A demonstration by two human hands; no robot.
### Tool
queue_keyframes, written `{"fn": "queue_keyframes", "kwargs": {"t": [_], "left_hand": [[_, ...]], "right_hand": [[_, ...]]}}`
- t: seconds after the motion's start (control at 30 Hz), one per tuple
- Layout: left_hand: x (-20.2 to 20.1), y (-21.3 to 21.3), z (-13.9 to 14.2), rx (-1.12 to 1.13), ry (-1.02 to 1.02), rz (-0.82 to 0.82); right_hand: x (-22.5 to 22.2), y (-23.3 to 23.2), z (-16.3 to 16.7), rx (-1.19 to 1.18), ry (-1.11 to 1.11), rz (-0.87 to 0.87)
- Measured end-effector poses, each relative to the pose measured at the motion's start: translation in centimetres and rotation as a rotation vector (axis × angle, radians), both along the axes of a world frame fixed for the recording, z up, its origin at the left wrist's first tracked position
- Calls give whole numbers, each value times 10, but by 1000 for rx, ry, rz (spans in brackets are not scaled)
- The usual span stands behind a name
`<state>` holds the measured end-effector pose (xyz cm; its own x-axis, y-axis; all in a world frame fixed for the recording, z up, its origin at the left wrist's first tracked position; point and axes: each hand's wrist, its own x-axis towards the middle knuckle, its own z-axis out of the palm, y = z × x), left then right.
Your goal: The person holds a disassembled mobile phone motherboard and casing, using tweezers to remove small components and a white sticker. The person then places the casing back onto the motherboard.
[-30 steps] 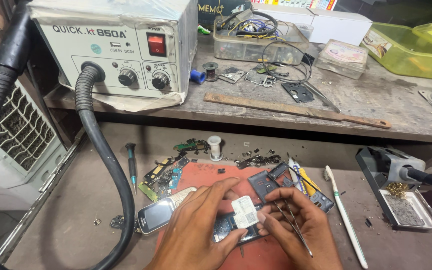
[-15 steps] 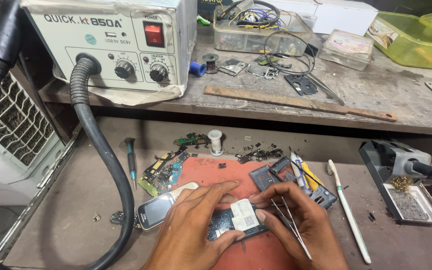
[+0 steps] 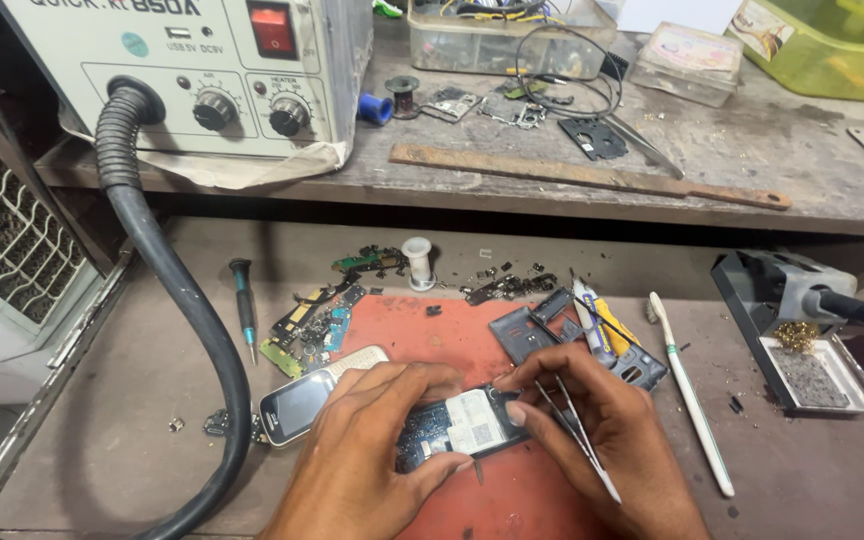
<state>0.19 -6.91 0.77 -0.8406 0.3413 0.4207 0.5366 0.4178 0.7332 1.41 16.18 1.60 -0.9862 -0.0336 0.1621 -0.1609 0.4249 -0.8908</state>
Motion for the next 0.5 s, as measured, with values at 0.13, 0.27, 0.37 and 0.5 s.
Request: {"fn": "queue_keyframes", "kwargs": {"t": [0.13,0.27,0.37,0.5], "left_hand": [[2,-7,-7,-67,18,-5],[-1,-10,-9,-49,125,-99],[-1,-10,-8,-71,75,-88],[1,-9,-8,-110,23,-72]], "right_hand": [[3,2,6,-41,26,7],[4,1,5,-51,34,19],[4,1,1,-56,58,42],[5,0,-1,43,51,37]]}}
